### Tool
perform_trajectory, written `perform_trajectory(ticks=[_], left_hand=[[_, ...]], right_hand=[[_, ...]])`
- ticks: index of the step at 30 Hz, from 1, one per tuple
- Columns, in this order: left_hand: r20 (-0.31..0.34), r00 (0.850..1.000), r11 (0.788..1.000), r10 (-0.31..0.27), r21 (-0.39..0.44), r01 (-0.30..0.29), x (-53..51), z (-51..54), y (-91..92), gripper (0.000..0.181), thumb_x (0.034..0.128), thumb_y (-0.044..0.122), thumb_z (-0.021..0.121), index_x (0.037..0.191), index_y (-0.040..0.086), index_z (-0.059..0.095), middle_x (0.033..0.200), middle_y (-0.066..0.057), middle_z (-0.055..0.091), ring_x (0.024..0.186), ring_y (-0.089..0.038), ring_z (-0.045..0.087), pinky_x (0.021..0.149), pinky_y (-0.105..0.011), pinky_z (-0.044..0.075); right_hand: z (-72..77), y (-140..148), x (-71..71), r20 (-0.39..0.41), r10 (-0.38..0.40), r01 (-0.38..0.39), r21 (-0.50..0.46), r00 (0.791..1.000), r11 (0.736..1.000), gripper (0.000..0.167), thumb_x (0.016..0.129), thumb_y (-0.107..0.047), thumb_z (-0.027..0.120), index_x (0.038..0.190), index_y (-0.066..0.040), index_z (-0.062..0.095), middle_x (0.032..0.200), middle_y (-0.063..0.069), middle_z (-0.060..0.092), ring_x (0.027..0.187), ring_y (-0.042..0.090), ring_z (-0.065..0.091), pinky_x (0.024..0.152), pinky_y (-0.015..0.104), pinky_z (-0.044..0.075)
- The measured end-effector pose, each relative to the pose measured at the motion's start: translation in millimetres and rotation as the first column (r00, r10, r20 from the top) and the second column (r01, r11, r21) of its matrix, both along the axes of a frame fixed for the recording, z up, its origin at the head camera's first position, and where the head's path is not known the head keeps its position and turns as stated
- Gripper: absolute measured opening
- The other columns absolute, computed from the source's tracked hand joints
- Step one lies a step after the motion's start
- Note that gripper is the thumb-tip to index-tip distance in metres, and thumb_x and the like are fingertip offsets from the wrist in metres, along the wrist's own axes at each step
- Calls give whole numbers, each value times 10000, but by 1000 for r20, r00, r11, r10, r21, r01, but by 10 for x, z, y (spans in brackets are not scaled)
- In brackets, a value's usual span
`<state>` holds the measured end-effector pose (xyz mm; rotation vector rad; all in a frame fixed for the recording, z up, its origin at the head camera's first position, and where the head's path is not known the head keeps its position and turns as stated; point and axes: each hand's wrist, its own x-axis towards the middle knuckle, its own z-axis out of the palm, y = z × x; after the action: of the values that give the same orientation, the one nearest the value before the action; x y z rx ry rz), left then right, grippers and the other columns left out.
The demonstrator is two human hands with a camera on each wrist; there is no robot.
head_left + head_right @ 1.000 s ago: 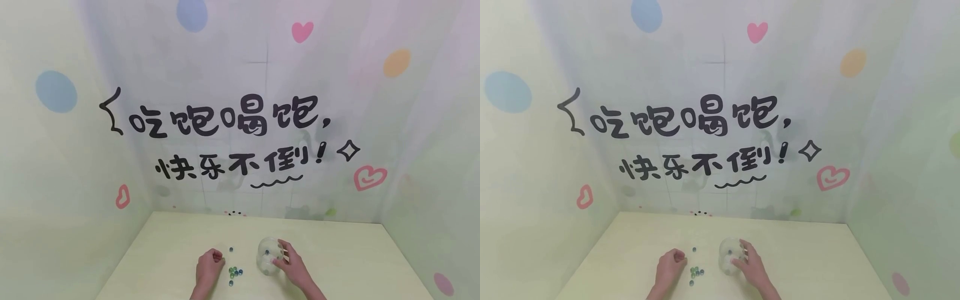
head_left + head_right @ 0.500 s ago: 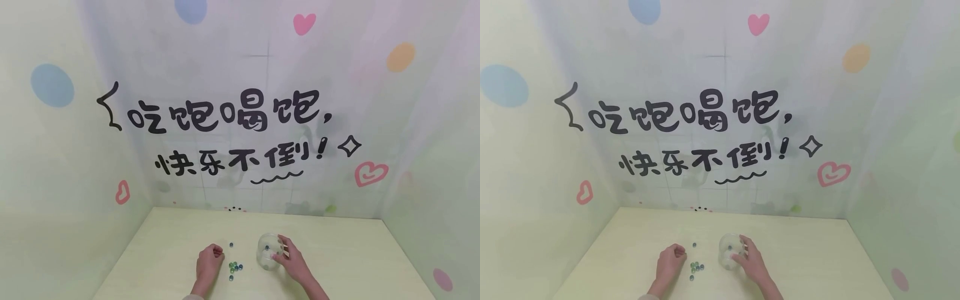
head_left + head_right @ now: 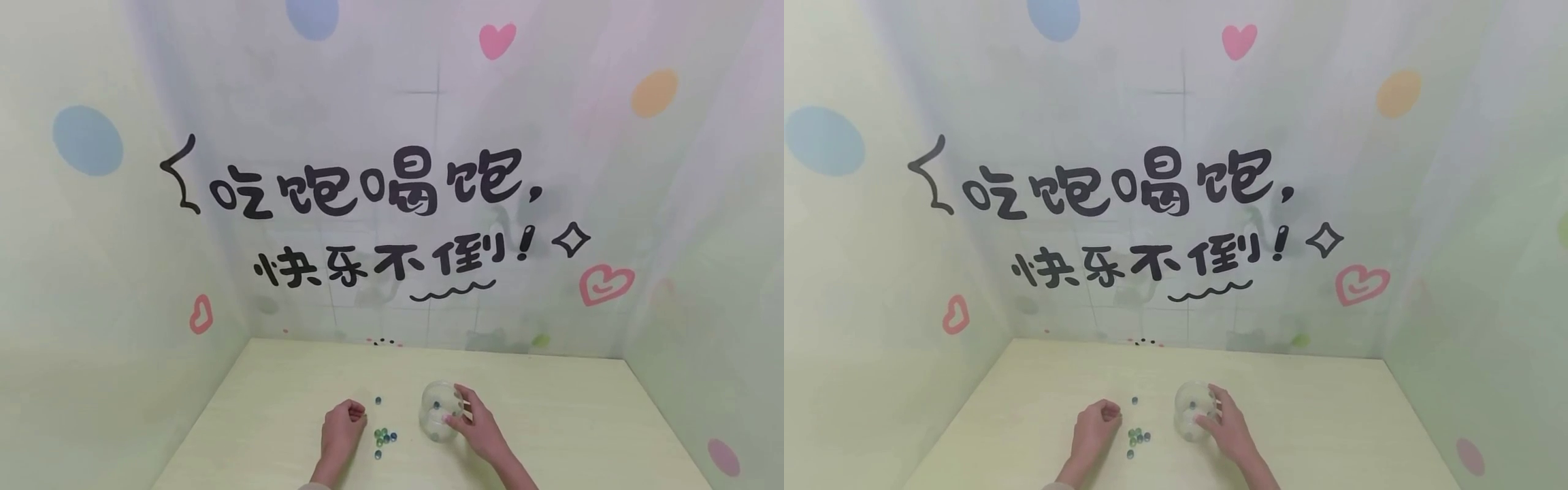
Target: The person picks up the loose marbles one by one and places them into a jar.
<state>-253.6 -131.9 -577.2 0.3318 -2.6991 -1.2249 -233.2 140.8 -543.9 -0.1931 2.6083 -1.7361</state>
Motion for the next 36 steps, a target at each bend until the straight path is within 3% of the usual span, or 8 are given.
perform_trajectory(ticks=[18,36], left_hand=[[-7,1000,999,-22,47,22,32,57,22,151,802,-3,739,927,73,702,848,-14,709,781,-128,648,732,-335,578],[-88,992,995,-91,34,94,37,239,122,150,806,11,755,931,80,711,866,-19,724,797,-121,664,720,-273,587]], right_hand=[[-16,11,21,-4,11,-11,-22,1000,1000,645,894,-94,717,1444,30,404,1452,314,458,1267,483,529,1051,561,480],[11,4,27,2,-13,13,-33,1000,999,633,894,-85,721,1438,27,418,1441,293,483,1261,472,541,1048,561,483]])
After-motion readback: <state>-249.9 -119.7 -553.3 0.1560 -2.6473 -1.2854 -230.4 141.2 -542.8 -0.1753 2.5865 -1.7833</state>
